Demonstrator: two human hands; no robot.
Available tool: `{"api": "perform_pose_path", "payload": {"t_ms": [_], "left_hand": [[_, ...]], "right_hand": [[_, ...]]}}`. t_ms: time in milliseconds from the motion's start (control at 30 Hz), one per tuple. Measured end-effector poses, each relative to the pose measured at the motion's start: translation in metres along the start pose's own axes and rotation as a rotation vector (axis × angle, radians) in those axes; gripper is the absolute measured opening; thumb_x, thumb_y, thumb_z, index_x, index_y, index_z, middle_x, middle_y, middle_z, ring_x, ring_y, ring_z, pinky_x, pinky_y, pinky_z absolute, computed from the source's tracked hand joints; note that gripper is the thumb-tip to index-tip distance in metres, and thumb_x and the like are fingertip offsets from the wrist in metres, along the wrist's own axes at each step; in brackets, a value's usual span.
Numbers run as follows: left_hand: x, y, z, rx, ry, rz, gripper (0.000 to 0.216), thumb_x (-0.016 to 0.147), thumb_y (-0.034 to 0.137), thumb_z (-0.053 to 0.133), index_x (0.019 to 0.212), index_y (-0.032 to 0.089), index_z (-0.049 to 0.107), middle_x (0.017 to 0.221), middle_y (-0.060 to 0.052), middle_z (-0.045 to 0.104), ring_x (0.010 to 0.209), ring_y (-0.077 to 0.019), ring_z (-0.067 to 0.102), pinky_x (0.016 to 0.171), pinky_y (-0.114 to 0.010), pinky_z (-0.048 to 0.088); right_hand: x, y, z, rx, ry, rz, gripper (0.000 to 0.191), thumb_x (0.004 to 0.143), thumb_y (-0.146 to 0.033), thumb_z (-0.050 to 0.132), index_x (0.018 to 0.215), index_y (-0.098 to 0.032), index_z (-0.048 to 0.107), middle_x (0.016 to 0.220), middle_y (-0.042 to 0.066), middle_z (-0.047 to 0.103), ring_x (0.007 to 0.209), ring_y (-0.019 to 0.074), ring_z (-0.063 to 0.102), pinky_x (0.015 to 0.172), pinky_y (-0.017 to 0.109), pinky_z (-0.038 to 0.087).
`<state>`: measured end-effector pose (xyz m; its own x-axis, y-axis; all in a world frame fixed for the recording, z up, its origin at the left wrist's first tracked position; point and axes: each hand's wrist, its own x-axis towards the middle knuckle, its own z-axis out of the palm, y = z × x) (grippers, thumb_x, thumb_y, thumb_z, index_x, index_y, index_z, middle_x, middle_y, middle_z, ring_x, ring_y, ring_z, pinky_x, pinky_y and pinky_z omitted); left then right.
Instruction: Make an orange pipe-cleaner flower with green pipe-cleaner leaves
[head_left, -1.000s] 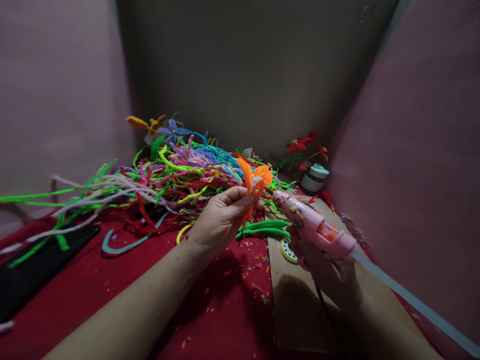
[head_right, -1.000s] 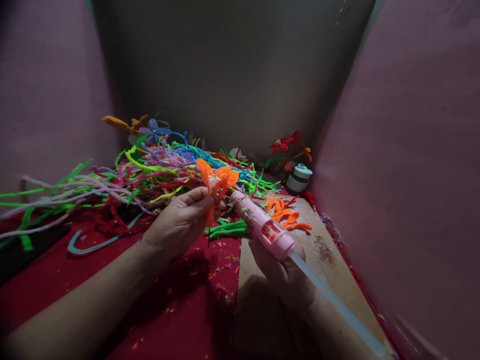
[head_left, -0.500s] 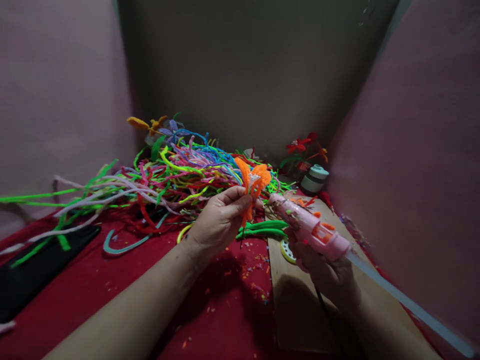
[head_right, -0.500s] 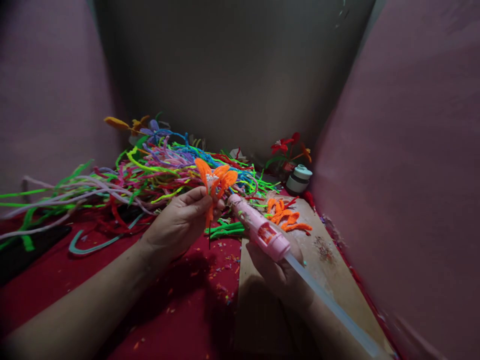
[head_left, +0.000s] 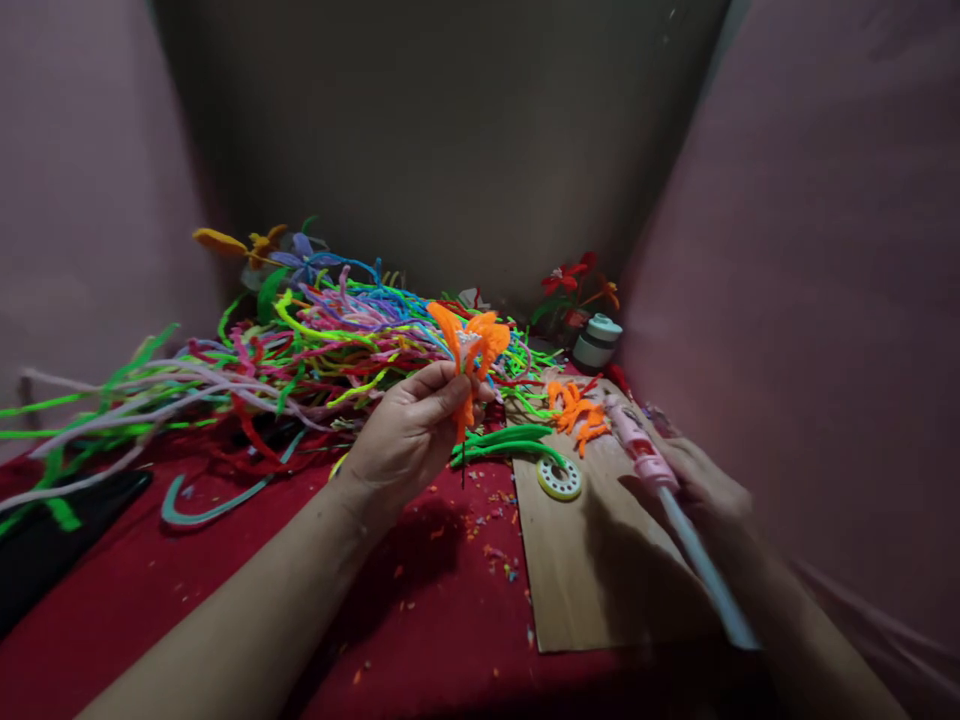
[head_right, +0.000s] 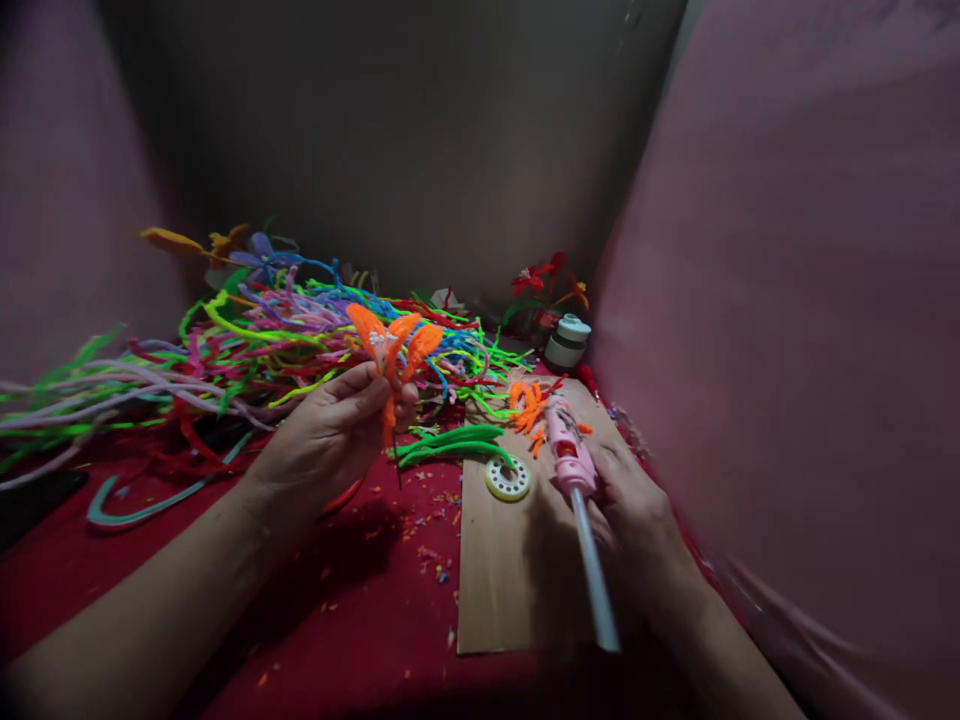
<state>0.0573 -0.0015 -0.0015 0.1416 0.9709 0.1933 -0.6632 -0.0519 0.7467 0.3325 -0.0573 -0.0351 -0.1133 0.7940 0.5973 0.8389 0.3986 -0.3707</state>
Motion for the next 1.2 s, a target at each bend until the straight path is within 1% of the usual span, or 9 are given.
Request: {"api": "perform_pose_path", "payload": {"t_ms": [133, 333, 467, 667, 767, 800, 967, 1067, 1200], "left_hand": [[-0.001, 0.000, 0.002, -0.009, -0.048, -0.022, 0.007, 0.067, 0.015, 0.071, 0.071, 0.013, 0.066, 0.066, -0.002, 0.066, 0.066, -0.0095, 0.061, 0.068, -0.019, 0.047], [-0.001, -0.003, 0.004, -0.007, -0.051, -0.032, 0.011, 0.064, 0.015, 0.074, 0.071, 0.013, 0.066, 0.068, -0.003, 0.067, 0.066, -0.0103, 0.062, 0.069, -0.019, 0.048], [-0.001, -0.005, 0.005, -0.022, -0.048, -0.051, 0.011, 0.063, 0.014, 0.074, 0.071, 0.012, 0.066, 0.067, -0.004, 0.067, 0.064, -0.0093, 0.062, 0.068, -0.018, 0.047], [-0.003, -0.007, 0.005, -0.033, -0.059, -0.073, 0.007, 0.067, 0.013, 0.070, 0.072, 0.013, 0.065, 0.068, -0.004, 0.067, 0.065, -0.0101, 0.061, 0.066, -0.019, 0.047], [-0.006, -0.008, 0.009, -0.051, -0.081, -0.090, 0.008, 0.068, 0.014, 0.070, 0.074, 0.013, 0.066, 0.070, -0.003, 0.067, 0.065, -0.0101, 0.061, 0.067, -0.021, 0.048], [-0.007, -0.008, 0.010, -0.050, -0.089, -0.098, 0.008, 0.068, 0.014, 0.070, 0.075, 0.013, 0.066, 0.071, -0.003, 0.067, 0.065, -0.0101, 0.061, 0.067, -0.021, 0.048], [-0.014, -0.010, 0.017, -0.067, -0.153, -0.150, 0.010, 0.070, 0.015, 0.069, 0.079, 0.013, 0.066, 0.074, -0.004, 0.067, 0.068, -0.0098, 0.060, 0.070, -0.021, 0.047], [-0.015, -0.011, 0.016, -0.093, -0.188, -0.170, 0.007, 0.072, 0.015, 0.066, 0.079, 0.013, 0.067, 0.076, -0.005, 0.067, 0.069, -0.0104, 0.060, 0.071, -0.023, 0.047], [-0.014, -0.012, 0.014, -0.086, -0.202, -0.168, 0.005, 0.073, 0.016, 0.066, 0.076, 0.013, 0.067, 0.072, -0.004, 0.066, 0.068, -0.0119, 0.059, 0.072, -0.026, 0.047]], "right_hand": [[-0.028, 0.030, -0.014, -0.364, -0.153, 0.147, 0.034, 0.082, -0.031, 0.045, 0.111, -0.018, 0.057, 0.094, 0.009, 0.058, 0.077, 0.0215, 0.059, 0.066, 0.032, 0.045], [-0.034, 0.051, -0.017, -0.448, -0.323, 0.268, 0.038, 0.084, -0.032, 0.040, 0.116, -0.017, 0.055, 0.088, 0.007, 0.056, 0.076, 0.0202, 0.058, 0.065, 0.031, 0.043], [-0.023, 0.056, -0.013, -0.505, -0.328, 0.266, 0.039, 0.085, -0.032, 0.039, 0.117, -0.013, 0.054, 0.090, 0.010, 0.057, 0.078, 0.0219, 0.057, 0.063, 0.031, 0.041], [-0.007, 0.035, -0.020, -0.596, -0.255, 0.201, 0.024, 0.081, -0.019, 0.043, 0.086, -0.015, 0.066, 0.091, 0.015, 0.059, 0.083, 0.0263, 0.054, 0.069, 0.039, 0.041], [0.012, -0.006, -0.011, -0.154, -0.114, 0.106, 0.022, 0.081, -0.021, 0.047, 0.090, -0.020, 0.067, 0.094, 0.011, 0.062, 0.089, 0.0241, 0.054, 0.075, 0.039, 0.042], [0.020, -0.023, -0.005, 0.091, -0.158, 0.093, 0.022, 0.083, -0.024, 0.048, 0.093, -0.022, 0.067, 0.095, 0.009, 0.063, 0.085, 0.0212, 0.056, 0.074, 0.037, 0.043], [0.058, -0.089, 0.033, 1.155, -0.252, 0.397, 0.019, 0.072, -0.029, 0.067, 0.089, -0.021, 0.070, 0.071, 0.001, 0.065, 0.056, 0.0102, 0.052, 0.053, 0.026, 0.041], [0.070, -0.104, 0.045, 1.432, -0.307, 0.445, 0.010, 0.068, -0.027, 0.070, 0.073, -0.018, 0.070, 0.064, 0.000, 0.062, 0.052, 0.0071, 0.049, 0.050, 0.022, 0.040], [0.072, -0.106, 0.051, 1.520, -0.327, 0.499, 0.013, 0.065, -0.024, 0.071, 0.075, -0.016, 0.070, 0.057, -0.002, 0.058, 0.047, 0.0053, 0.045, 0.046, 0.019, 0.036]]}}
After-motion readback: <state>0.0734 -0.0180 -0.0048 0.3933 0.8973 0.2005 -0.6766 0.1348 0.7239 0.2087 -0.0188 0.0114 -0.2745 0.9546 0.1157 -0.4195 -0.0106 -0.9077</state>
